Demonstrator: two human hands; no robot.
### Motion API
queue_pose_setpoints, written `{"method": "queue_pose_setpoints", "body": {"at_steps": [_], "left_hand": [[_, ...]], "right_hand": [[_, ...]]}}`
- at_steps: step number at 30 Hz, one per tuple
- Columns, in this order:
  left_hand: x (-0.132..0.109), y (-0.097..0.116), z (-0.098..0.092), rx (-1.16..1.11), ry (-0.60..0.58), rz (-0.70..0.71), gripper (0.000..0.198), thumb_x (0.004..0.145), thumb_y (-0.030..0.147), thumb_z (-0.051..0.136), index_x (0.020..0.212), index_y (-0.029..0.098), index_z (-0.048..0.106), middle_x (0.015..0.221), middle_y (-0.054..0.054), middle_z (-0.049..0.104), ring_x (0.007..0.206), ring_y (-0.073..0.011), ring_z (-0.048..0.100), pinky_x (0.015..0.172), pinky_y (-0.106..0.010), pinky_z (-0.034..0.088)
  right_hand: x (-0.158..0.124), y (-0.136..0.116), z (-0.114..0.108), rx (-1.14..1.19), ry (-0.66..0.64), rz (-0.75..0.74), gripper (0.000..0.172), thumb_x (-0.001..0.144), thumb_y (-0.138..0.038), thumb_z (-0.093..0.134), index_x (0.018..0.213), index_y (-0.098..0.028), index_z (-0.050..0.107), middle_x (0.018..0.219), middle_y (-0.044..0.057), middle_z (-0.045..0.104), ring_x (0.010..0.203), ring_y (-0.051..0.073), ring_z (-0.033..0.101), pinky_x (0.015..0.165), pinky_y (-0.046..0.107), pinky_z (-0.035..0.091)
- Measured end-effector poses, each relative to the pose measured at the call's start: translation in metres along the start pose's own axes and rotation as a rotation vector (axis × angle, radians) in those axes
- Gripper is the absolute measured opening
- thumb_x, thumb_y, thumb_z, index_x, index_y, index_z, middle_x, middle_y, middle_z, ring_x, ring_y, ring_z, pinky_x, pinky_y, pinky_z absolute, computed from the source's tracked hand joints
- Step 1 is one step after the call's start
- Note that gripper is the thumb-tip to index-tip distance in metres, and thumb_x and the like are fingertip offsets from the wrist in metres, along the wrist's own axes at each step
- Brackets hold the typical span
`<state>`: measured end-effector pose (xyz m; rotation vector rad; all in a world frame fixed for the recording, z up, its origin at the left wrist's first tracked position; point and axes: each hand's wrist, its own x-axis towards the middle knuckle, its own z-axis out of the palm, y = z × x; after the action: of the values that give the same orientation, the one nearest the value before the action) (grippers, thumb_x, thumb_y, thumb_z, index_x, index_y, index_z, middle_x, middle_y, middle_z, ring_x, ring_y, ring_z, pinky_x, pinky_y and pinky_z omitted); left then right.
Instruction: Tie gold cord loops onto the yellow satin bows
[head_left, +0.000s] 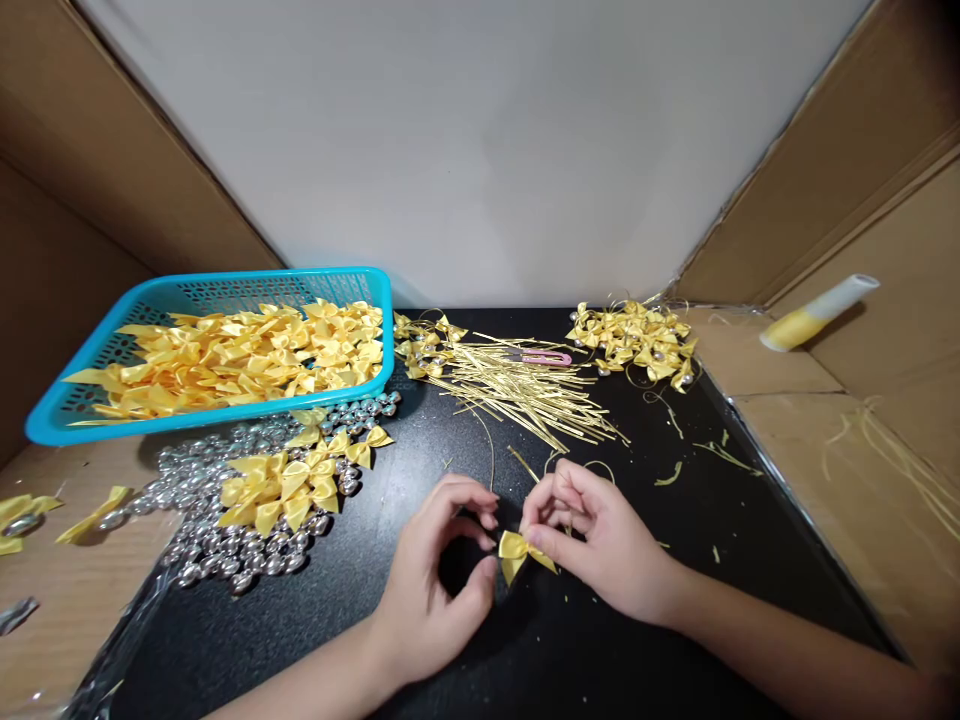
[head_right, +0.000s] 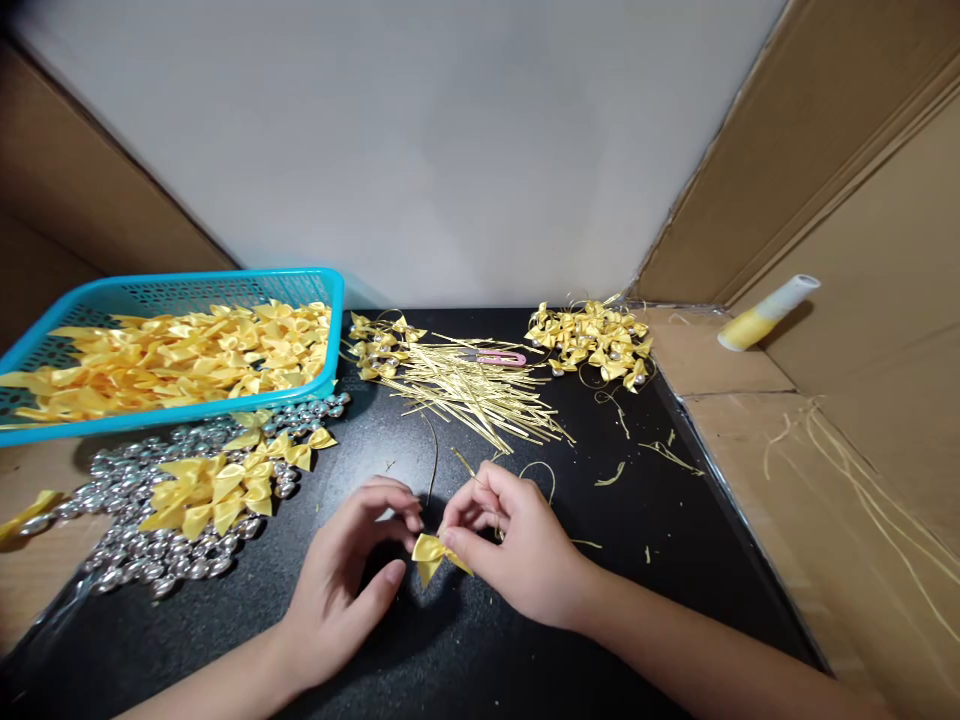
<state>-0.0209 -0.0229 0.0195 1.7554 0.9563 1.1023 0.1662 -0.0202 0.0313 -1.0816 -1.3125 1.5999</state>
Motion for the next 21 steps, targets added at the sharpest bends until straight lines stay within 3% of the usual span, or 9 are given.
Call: {"method": "queue_pose_setpoints", "body": {"at_steps": [2, 4, 6, 12, 16, 21], "left_hand": [[0.0026, 0.0019, 0.002, -0.066, -0.077, -0.139, 0.016, 0.08, 0.017, 0.064, 0.096, 0.018, 0.06, 0.077, -0.003, 0.061, 0.064, -0.0145, 0.059, 0.053, -0.022, 0.052], [0.0044, 0.0028, 0.0025, -0.036, -0.124, -0.178, 0.003, 0.081, 0.017, 0.066, 0.082, 0.017, 0.063, 0.069, -0.002, 0.063, 0.058, -0.0125, 0.058, 0.05, -0.02, 0.049], [0.0049, 0.0028, 0.0014, 0.017, -0.124, -0.101, 0.007, 0.082, 0.012, 0.064, 0.076, 0.016, 0.066, 0.07, -0.004, 0.067, 0.06, -0.0132, 0.062, 0.053, -0.02, 0.05], [0.0012, -0.0004, -0.0038, 0.117, -0.101, 0.228, 0.021, 0.079, -0.002, 0.061, 0.084, 0.017, 0.069, 0.082, -0.007, 0.071, 0.074, -0.015, 0.069, 0.069, -0.022, 0.055], [-0.002, -0.0041, -0.0045, 0.135, -0.129, 0.305, 0.022, 0.081, -0.002, 0.059, 0.086, 0.017, 0.068, 0.087, -0.008, 0.07, 0.08, -0.0171, 0.069, 0.072, -0.024, 0.056], [-0.0017, -0.0047, -0.0059, 0.127, -0.154, 0.399, 0.02, 0.084, 0.001, 0.059, 0.089, 0.018, 0.068, 0.085, -0.007, 0.071, 0.078, -0.0182, 0.066, 0.071, -0.029, 0.054]], "right_hand": [[-0.0011, 0.0013, 0.0014, -0.082, 0.035, -0.104, 0.038, 0.078, -0.017, 0.065, 0.069, -0.024, 0.028, 0.078, 0.0, 0.064, 0.07, 0.012, 0.06, 0.068, 0.028, 0.05], [-0.0014, 0.0025, 0.0022, -0.132, 0.06, -0.154, 0.037, 0.077, -0.016, 0.064, 0.068, -0.024, 0.028, 0.077, 0.0, 0.065, 0.07, 0.013, 0.06, 0.069, 0.03, 0.051], [-0.0012, 0.0025, 0.0024, -0.117, 0.078, -0.122, 0.038, 0.076, -0.017, 0.064, 0.068, -0.024, 0.028, 0.075, 0.0, 0.064, 0.069, 0.013, 0.061, 0.068, 0.029, 0.052], [-0.0006, -0.0022, 0.0026, -0.057, 0.075, 0.017, 0.041, 0.073, -0.017, 0.067, 0.069, -0.024, 0.027, 0.074, -0.002, 0.062, 0.065, 0.011, 0.059, 0.063, 0.026, 0.052], [-0.0008, -0.0038, 0.003, -0.046, 0.07, 0.019, 0.038, 0.071, -0.013, 0.067, 0.067, -0.023, 0.03, 0.072, -0.003, 0.061, 0.067, 0.011, 0.058, 0.066, 0.026, 0.051], [0.0014, -0.0063, 0.0013, 0.121, 0.035, 0.194, 0.044, 0.064, -0.012, 0.075, 0.067, -0.021, 0.032, 0.069, -0.006, 0.061, 0.054, 0.005, 0.05, 0.053, 0.019, 0.043]]}}
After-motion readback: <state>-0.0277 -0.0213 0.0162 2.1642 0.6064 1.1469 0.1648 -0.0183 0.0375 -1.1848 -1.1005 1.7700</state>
